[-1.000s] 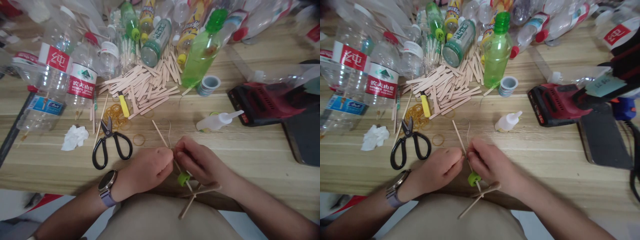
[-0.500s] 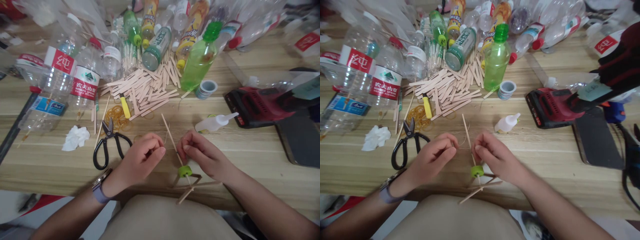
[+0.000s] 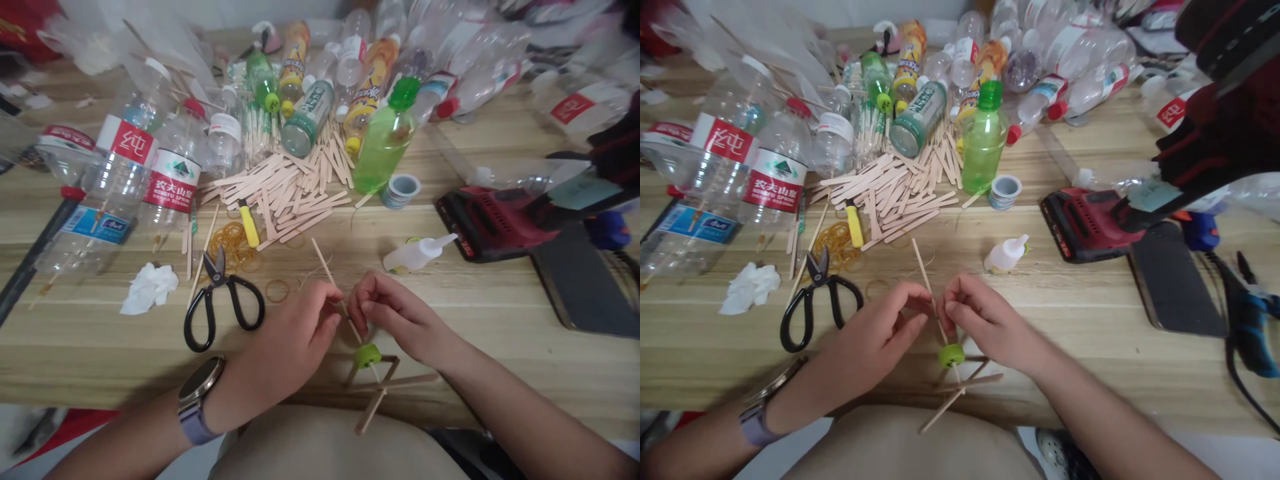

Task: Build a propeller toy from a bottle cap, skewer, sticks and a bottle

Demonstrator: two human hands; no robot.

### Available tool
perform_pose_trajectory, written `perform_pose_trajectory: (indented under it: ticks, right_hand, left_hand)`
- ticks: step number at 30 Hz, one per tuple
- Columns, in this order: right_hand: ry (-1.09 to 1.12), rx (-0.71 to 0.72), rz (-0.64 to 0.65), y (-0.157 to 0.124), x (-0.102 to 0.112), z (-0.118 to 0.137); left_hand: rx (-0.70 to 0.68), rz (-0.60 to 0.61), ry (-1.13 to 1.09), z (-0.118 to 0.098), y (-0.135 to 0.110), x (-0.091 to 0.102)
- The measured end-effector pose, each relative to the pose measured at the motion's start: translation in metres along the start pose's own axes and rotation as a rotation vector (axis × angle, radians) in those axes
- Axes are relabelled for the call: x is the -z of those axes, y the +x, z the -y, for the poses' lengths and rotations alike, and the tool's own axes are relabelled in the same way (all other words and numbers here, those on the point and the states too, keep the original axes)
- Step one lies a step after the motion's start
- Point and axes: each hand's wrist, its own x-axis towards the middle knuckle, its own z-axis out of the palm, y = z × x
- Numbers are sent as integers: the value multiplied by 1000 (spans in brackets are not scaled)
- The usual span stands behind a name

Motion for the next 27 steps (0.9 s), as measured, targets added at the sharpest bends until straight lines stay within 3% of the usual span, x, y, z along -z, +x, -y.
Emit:
perform_pose_trajectory:
  ticks: [5, 16, 21, 27]
  right_hand:
    - [63, 10, -6, 2, -2, 2]
    - [309, 63, 11, 2, -5, -13]
    - [310, 24, -119, -2, -3, -9]
    - [280, -59, -94, -9, -10, -7]
  left_hand:
    - [-8, 131, 24, 2, 9, 2]
    - [-303, 238, 294, 7, 16, 16]
    - [-378, 135, 219, 7, 22, 24]
    - [-265, 21, 30, 1, 26, 24]
